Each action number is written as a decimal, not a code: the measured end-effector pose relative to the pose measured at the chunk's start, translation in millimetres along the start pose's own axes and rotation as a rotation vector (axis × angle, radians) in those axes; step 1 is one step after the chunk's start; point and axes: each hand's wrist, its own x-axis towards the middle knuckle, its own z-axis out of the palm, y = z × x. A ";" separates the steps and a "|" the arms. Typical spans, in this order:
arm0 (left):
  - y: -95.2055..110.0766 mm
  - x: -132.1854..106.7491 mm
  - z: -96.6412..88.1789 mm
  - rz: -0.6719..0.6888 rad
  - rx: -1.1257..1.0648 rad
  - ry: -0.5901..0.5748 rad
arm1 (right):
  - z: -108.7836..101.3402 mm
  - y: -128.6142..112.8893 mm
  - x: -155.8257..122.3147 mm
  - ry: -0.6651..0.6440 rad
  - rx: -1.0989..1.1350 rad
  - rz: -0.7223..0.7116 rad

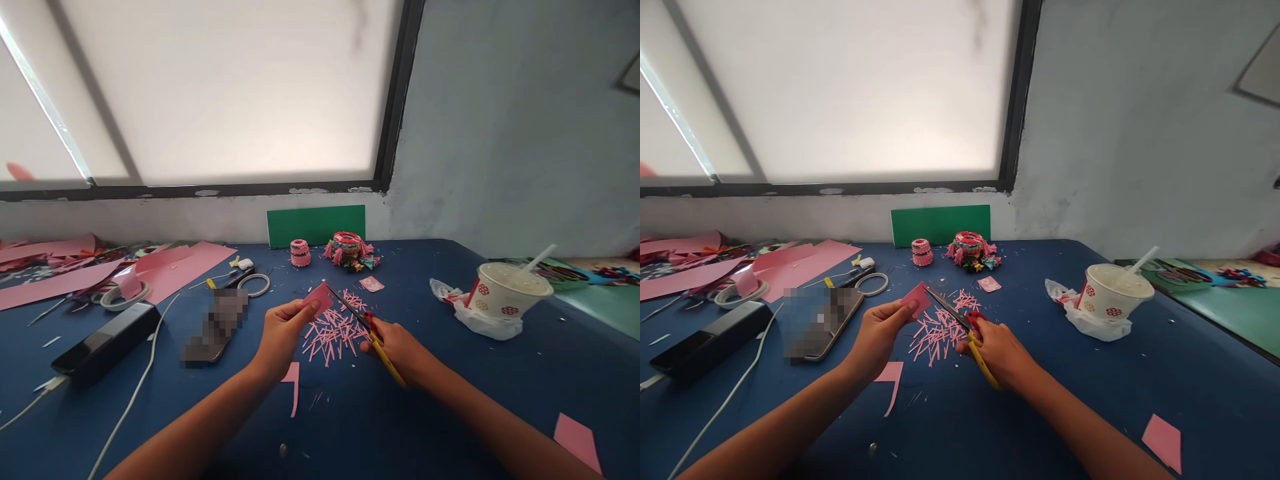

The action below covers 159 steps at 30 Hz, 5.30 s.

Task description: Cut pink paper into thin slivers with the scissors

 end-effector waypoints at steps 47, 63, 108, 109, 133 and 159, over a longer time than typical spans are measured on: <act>7.4 -3.1 0.3 0.029 0.119 -0.069 | -12.3 20.6 4.9 0.091 -0.038 -0.051; 9.5 -3.2 1.2 0.020 0.130 -0.086 | -11.0 19.1 3.3 0.134 -0.162 -0.025; 7.9 -3.1 -2.2 0.144 0.353 -0.116 | -18.2 15.6 -0.2 0.095 -0.250 -0.033; 8.3 -3.0 -2.8 0.152 0.371 -0.137 | -18.0 15.3 -0.7 0.099 -0.272 -0.039; 12.3 -5.2 -4.5 0.241 0.573 -0.209 | -22.8 20.7 -0.9 0.168 -0.338 -0.139; 13.4 -5.6 -2.8 0.202 0.517 -0.209 | -22.2 16.9 -0.7 0.172 -0.342 -0.175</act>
